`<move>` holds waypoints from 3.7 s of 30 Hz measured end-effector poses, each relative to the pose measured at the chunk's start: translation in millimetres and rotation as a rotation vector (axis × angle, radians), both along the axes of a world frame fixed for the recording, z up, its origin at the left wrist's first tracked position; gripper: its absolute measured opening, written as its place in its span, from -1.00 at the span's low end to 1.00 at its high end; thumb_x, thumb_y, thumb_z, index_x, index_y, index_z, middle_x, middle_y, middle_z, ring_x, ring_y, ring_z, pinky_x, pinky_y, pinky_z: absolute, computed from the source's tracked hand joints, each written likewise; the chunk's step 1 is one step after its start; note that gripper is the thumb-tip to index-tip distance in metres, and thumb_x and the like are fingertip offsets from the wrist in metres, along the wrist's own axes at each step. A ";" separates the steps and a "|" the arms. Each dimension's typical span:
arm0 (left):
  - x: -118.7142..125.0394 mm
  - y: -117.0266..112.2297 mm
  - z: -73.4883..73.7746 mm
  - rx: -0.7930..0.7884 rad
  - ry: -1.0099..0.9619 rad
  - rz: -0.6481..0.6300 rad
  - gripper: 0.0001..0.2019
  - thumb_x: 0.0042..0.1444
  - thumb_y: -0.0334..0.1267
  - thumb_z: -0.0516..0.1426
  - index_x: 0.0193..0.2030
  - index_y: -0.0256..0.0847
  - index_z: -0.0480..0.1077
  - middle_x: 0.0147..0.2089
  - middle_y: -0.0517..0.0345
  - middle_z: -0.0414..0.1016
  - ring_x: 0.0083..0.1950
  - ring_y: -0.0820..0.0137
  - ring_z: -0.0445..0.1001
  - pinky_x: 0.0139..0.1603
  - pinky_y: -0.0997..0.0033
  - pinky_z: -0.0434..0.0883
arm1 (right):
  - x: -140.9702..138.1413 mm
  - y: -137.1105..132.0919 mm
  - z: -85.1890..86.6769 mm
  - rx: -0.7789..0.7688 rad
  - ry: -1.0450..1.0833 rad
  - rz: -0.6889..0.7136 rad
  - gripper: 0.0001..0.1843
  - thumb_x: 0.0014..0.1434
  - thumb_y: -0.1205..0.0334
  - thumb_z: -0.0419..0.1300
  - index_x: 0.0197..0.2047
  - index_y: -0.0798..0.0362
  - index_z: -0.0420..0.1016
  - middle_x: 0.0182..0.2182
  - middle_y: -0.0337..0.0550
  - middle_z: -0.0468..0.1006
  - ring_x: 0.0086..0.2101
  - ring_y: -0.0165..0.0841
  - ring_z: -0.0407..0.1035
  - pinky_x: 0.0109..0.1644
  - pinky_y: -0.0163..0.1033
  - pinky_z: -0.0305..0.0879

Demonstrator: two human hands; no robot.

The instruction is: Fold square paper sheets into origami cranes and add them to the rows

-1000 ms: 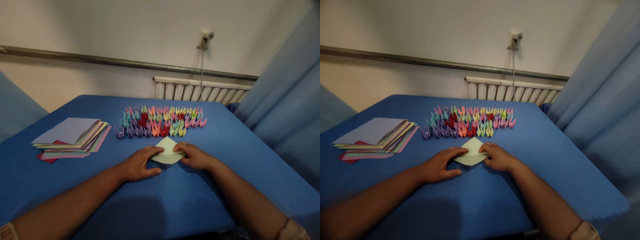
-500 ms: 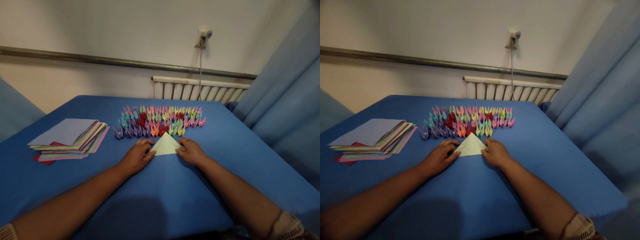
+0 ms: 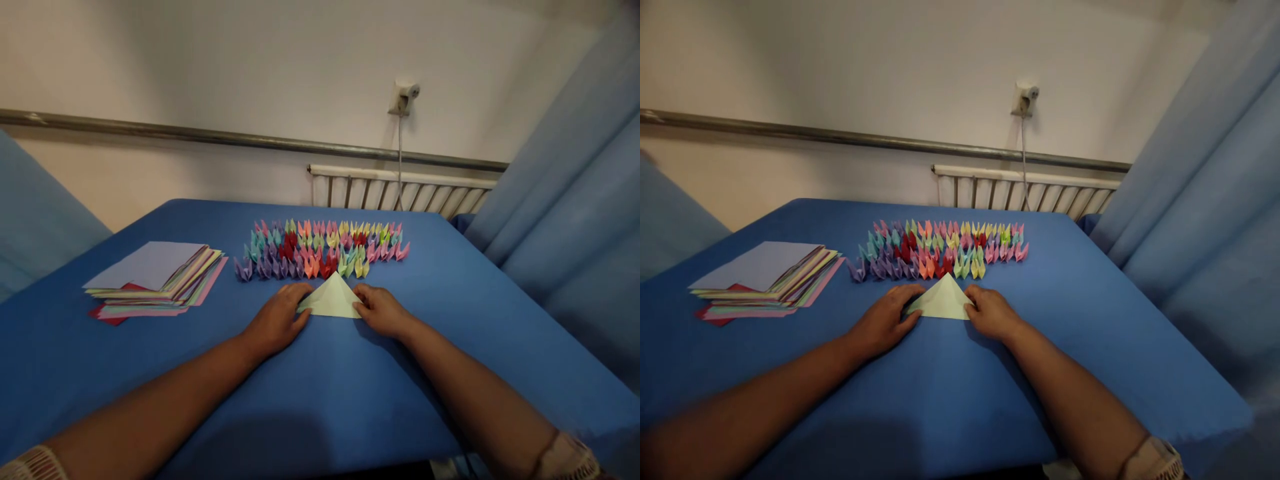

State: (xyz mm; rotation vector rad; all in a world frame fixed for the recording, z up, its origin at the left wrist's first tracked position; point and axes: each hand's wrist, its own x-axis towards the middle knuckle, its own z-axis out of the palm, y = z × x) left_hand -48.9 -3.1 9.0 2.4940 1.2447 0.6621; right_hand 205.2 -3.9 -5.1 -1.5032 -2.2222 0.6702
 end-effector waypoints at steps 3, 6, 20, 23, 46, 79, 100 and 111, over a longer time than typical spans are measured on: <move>4.3 -8.0 2.3 0.127 0.030 -0.110 -0.58 0.19 -0.37 0.03 0.21 -0.20 0.25 0.25 -0.05 0.32 0.27 0.17 0.25 0.28 0.02 0.22 | 1.0 -2.3 2.3 0.018 -0.080 0.017 -0.87 0.17 0.26 0.09 -0.19 0.03 0.37 -0.35 -0.19 0.53 -0.34 -0.33 0.39 -0.30 -0.29 0.14; 11.5 -13.0 0.5 0.185 0.124 -0.224 -0.57 0.24 -0.37 -0.01 0.26 -0.19 0.21 0.35 -0.04 0.19 0.39 0.17 0.08 0.35 -0.01 0.11 | 0.9 -4.5 4.4 -0.001 -0.128 -0.012 -0.72 0.15 0.24 0.13 -0.05 0.05 0.35 -0.31 -0.15 0.56 -0.30 -0.29 0.42 -0.26 -0.26 0.17; 10.1 -18.2 1.8 -0.092 0.397 -0.336 -0.26 0.23 0.19 -0.05 0.44 -0.11 -0.15 0.48 -0.07 -0.15 0.47 0.04 -0.16 0.39 -0.05 -0.05 | -32.0 -26.4 -7.4 0.171 -0.200 0.251 -0.23 0.30 -0.10 -0.03 0.39 0.23 -0.04 0.35 0.15 0.05 0.33 -0.11 -0.12 0.34 0.04 -0.11; 9.7 -20.8 1.4 -0.098 0.413 -0.312 -0.23 0.23 0.22 -0.07 0.44 -0.14 -0.18 0.48 -0.09 -0.18 0.47 0.03 -0.20 0.38 -0.06 -0.06 | -35.2 -31.3 -10.1 0.123 -0.245 0.239 -0.10 0.26 -0.21 -0.04 0.42 0.26 -0.15 0.38 0.18 -0.05 0.35 -0.07 -0.21 0.35 0.07 -0.18; 4.7 -13.1 6.2 -0.154 0.232 -0.479 -0.42 0.26 0.05 0.02 0.36 -0.07 0.11 0.38 -0.01 0.17 0.41 0.10 0.08 0.40 -0.05 0.01 | -23.5 -14.4 1.0 0.194 -0.228 -0.185 -0.71 0.23 0.15 0.11 -0.03 0.11 0.41 -0.13 0.01 0.50 -0.12 -0.21 0.38 -0.04 -0.16 0.28; 2.1 -29.6 -1.4 -0.130 0.396 -0.358 -0.19 0.20 0.25 -0.06 0.44 -0.19 -0.16 0.47 -0.17 -0.13 0.47 0.07 -0.14 0.39 -0.01 -0.04 | -35.3 -49.5 11.4 0.131 -0.414 0.224 -0.17 0.28 -0.19 -0.04 0.38 0.27 0.02 0.36 0.17 0.01 0.35 -0.01 -0.23 0.36 0.14 -0.22; -3.1 -22.7 2.4 -0.113 0.332 -0.376 -0.28 0.22 0.18 -0.02 0.41 -0.11 -0.04 0.45 -0.09 -0.03 0.45 0.07 -0.06 0.38 -0.03 0.01 | -37.5 -66.4 27.5 0.123 -0.563 0.193 -0.48 0.30 0.10 0.08 0.21 0.26 0.35 0.26 0.21 0.24 0.27 0.03 0.04 0.27 0.21 0.02; -9.3 -20.3 2.9 -0.135 0.326 -0.343 -0.30 0.23 0.17 -0.02 0.41 -0.10 -0.02 0.45 -0.07 -0.02 0.45 0.07 -0.07 0.38 -0.03 0.02 | -16.1 -56.9 39.2 0.119 -0.672 -0.076 -0.61 0.33 0.22 -0.03 -0.24 0.16 0.62 -0.25 0.19 0.58 -0.15 -0.02 0.41 0.07 0.17 0.14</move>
